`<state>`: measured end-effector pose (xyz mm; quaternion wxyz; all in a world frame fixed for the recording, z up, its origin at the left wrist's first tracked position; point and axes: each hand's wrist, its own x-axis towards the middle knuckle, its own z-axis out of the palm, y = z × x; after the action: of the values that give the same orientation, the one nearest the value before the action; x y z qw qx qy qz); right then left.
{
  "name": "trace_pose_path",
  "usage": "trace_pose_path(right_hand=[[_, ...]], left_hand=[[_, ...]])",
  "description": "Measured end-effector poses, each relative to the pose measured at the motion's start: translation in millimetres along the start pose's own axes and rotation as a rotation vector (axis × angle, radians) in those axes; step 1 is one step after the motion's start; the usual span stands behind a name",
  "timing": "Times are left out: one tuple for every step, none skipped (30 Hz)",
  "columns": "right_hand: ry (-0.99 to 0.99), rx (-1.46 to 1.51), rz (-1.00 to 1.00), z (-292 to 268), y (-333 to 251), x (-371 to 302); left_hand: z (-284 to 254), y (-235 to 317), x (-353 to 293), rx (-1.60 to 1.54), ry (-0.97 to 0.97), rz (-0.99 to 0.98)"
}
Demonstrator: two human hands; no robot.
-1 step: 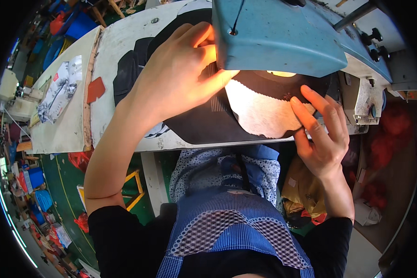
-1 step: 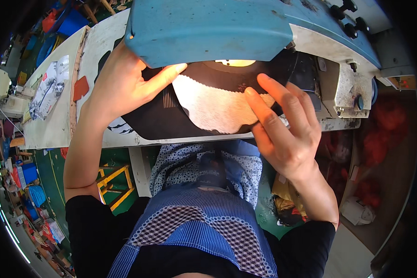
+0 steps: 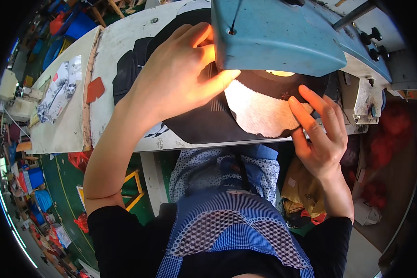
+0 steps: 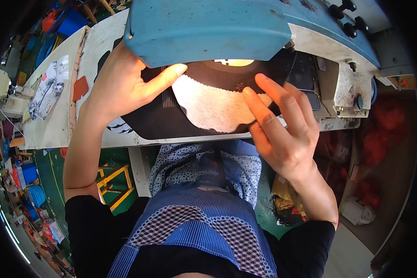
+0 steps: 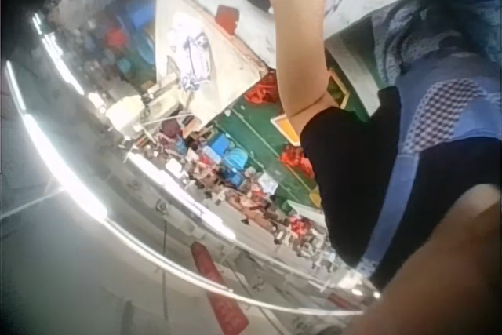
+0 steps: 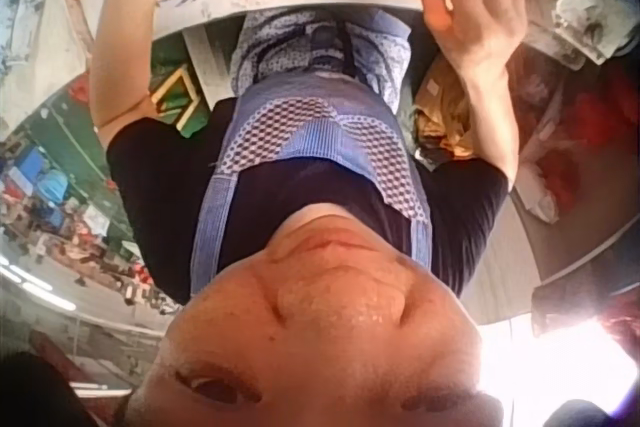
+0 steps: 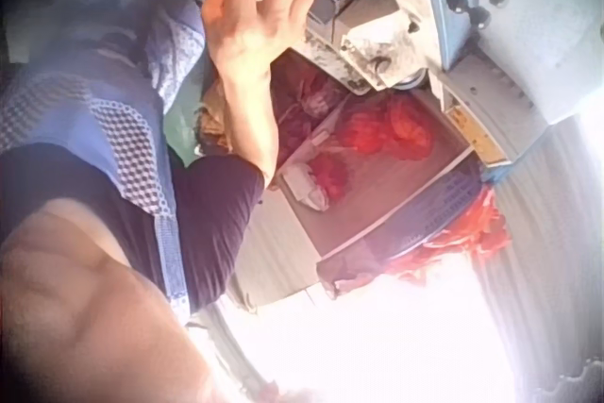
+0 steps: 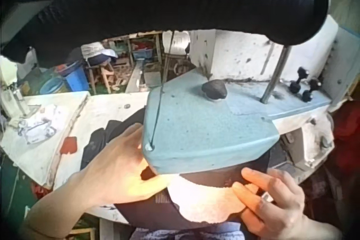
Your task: The person aligns and feeds shoe upper fabric pieces into a sewing machine by hand, guiding the edges through the machine one by one.
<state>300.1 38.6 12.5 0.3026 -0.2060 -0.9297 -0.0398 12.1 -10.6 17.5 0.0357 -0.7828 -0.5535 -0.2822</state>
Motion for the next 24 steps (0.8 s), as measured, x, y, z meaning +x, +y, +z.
trace_pose_path(right_hand=[[0.003,0.0,-0.004,1.6,-0.6,-0.8],[0.002,0.0,-0.005,1.3,-2.6,-0.6],[-0.011,0.016,0.029,0.6,-5.6,-0.8],[-0.025,0.034,0.062,0.8,-8.4,-1.0],[-0.026,0.037,0.06,0.6,-10.9,-1.1],[-0.037,0.03,0.069,0.1,-13.3,-1.0],[-0.048,0.021,0.078,-1.0,-15.4,-0.3],[-0.05,0.021,0.077,-0.9,-17.2,0.7],[-0.036,0.023,0.066,-0.6,-18.9,1.8],[-0.023,0.023,0.057,-0.4,-19.4,1.9],[-0.025,0.021,0.058,-2.2,-17.8,3.4],[-0.021,0.047,0.088,-5.6,-14.1,6.6],[-0.017,0.075,0.115,-7.1,-9.6,8.5],[-0.001,0.128,0.153,-5.4,-1.3,9.1],[-0.016,0.164,0.245,-8.4,-0.2,10.9],[0.003,0.168,0.261,-7.7,6.1,8.3],[0.022,0.173,0.277,-6.3,13.3,6.5],[0.022,0.185,0.31,-5.4,16.1,8.0],[0.023,0.183,0.311,-4.7,20.3,7.9],[0.006,0.207,0.327,-3.6,24.6,7.0],[-0.011,0.232,0.342,-3.1,26.6,6.1],[0.007,0.235,0.337,-2.4,26.1,6.1],[0.008,0.235,0.337,-1.9,26.4,5.2],[0.028,0.22,0.306,-1.4,26.8,4.0]], left_hand=[[-1.5,0.7,0.0,0.005,-0.015,0.012],[-2.2,1.2,-0.2,0.01,-0.03,0.025],[-1.3,0.9,-0.7,0.009,-0.03,0.023],[0.5,-0.6,-1.9,0.012,-0.025,0.023],[2.2,-2.1,-2.9,0.014,-0.021,0.022],[3.2,-3.3,-3.7,0.015,-0.021,0.018],[3.2,-4.0,-3.6,0.009,-0.027,0.016],[3.4,-5.1,-3.7,0.004,-0.032,0.014],[4.6,-7.2,-4.6,0.003,-0.032,0.013],[7.5,-10.3,-6.0,-0.002,-0.02,0.024],[9.2,-12.7,-6.9,-0.007,-0.009,0.035],[9.5,-14.1,-7.1,-0.011,-0.009,0.036],[8.8,-14.8,-8.0,0.0,-0.024,0.03],[8.2,-15.5,-8.7,0.011,-0.04,0.023],[7.9,-16.8,-8.7,0.011,-0.04,0.022],[8.0,-19.0,-8.1,0.01,-0.02,0.06],[8.0,-20.6,-7.7,0.009,0.0,0.097],[7.1,-21.4,-7.5,0.01,0.0,0.096],[6.4,-21.7,-5.9,0.032,0.005,0.103],[5.8,-21.7,-4.4,0.055,0.011,0.11],[5.6,-21.4,-3.2,0.054,0.012,0.112],[5.4,-21.2,-2.7,0.07,0.016,0.125],[4.9,-20.7,-1.9,0.086,0.019,0.138],[3.6,-17.5,-0.9,0.087,0.019,0.138]])
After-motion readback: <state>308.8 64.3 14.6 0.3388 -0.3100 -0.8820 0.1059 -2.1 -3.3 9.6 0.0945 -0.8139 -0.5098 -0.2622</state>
